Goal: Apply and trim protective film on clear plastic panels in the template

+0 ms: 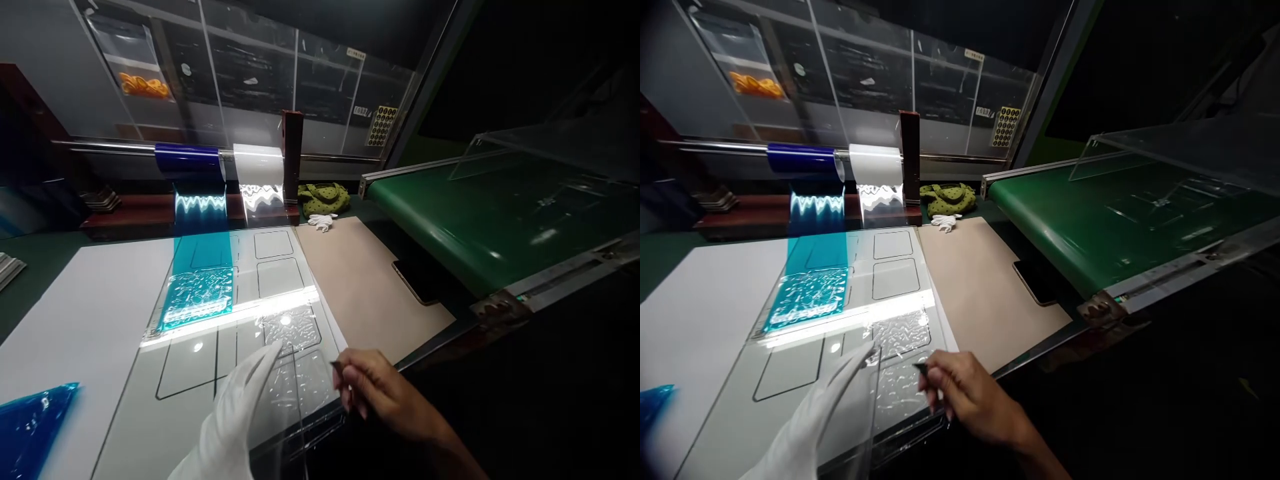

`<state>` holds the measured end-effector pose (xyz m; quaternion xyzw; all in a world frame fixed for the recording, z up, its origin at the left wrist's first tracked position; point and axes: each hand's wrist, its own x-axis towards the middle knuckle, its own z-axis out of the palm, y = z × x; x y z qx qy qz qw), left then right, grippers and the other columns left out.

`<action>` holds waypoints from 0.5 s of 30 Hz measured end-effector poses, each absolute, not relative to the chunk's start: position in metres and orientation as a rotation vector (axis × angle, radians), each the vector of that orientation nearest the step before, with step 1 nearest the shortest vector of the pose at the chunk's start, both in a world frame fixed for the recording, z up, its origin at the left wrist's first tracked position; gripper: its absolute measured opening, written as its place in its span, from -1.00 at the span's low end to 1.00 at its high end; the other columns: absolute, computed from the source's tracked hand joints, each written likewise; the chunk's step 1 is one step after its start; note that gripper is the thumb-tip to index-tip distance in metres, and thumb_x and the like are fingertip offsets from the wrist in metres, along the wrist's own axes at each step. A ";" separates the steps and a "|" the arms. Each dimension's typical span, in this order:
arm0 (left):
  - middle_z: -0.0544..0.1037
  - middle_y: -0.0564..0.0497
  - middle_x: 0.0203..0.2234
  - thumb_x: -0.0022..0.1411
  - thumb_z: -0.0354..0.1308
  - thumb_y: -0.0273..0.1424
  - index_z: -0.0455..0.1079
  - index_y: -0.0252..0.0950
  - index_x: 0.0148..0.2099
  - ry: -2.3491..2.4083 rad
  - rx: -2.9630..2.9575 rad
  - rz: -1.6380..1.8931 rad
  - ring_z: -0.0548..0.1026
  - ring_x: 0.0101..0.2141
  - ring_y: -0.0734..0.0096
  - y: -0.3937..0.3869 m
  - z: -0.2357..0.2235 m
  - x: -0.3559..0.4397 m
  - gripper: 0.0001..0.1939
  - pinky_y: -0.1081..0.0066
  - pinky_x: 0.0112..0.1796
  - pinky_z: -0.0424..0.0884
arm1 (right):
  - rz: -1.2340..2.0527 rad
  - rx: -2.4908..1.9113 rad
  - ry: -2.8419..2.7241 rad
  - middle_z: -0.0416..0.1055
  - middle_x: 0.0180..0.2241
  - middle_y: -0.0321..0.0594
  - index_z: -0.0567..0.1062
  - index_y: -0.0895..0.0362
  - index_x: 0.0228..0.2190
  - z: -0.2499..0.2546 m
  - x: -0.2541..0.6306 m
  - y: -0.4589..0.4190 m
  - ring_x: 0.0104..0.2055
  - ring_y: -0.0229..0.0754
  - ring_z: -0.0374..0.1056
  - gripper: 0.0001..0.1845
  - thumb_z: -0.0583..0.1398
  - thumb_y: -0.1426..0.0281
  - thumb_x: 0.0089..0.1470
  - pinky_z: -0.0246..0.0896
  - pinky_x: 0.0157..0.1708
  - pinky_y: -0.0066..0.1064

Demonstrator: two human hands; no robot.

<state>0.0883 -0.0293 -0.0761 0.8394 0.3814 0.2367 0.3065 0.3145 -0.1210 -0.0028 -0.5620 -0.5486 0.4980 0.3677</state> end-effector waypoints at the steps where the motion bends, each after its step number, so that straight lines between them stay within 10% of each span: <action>1: 0.38 0.01 0.16 0.22 -0.03 -0.36 0.13 -0.08 0.29 1.013 2.228 0.600 0.32 0.16 0.20 -0.029 -0.072 0.089 -0.43 0.14 0.17 0.27 | 1.301 -1.420 -1.426 0.30 -0.49 -0.29 0.44 0.19 -0.30 0.003 0.305 -0.125 -0.51 -0.34 0.25 -0.53 -0.09 0.13 0.32 0.20 -0.49 -0.51; 5: 0.38 -0.04 0.15 0.34 -0.23 -0.42 0.25 -0.10 0.22 1.013 2.226 0.574 0.35 0.14 0.24 -0.032 -0.058 0.090 -0.53 0.12 0.15 0.29 | 1.237 -1.548 -1.553 0.28 -0.45 -0.32 0.46 0.08 -0.16 0.012 0.286 -0.128 -0.38 -0.28 0.22 -0.63 0.06 0.09 0.22 0.18 -0.36 -0.47; 10: 0.40 -0.04 0.14 0.34 -0.18 -0.39 0.24 -0.12 0.23 0.964 2.259 0.595 0.35 0.13 0.22 -0.034 -0.051 0.090 -0.54 0.17 0.13 0.31 | 1.365 -1.500 -1.487 0.26 -0.42 -0.38 0.33 0.09 -0.40 -0.008 0.281 -0.122 -0.40 -0.30 0.16 -0.19 0.45 -0.10 -0.67 0.19 -0.41 -0.51; 15: 0.39 -0.09 0.14 0.30 -0.16 -0.37 0.22 -0.18 0.23 0.949 2.258 0.555 0.37 0.12 0.18 -0.036 -0.058 0.095 -0.52 0.10 0.12 0.33 | 1.325 -1.489 -1.477 0.22 -0.46 -0.43 0.26 0.07 -0.44 -0.024 0.277 -0.123 -0.44 -0.34 0.12 -0.12 0.45 -0.08 -0.84 0.15 -0.42 -0.52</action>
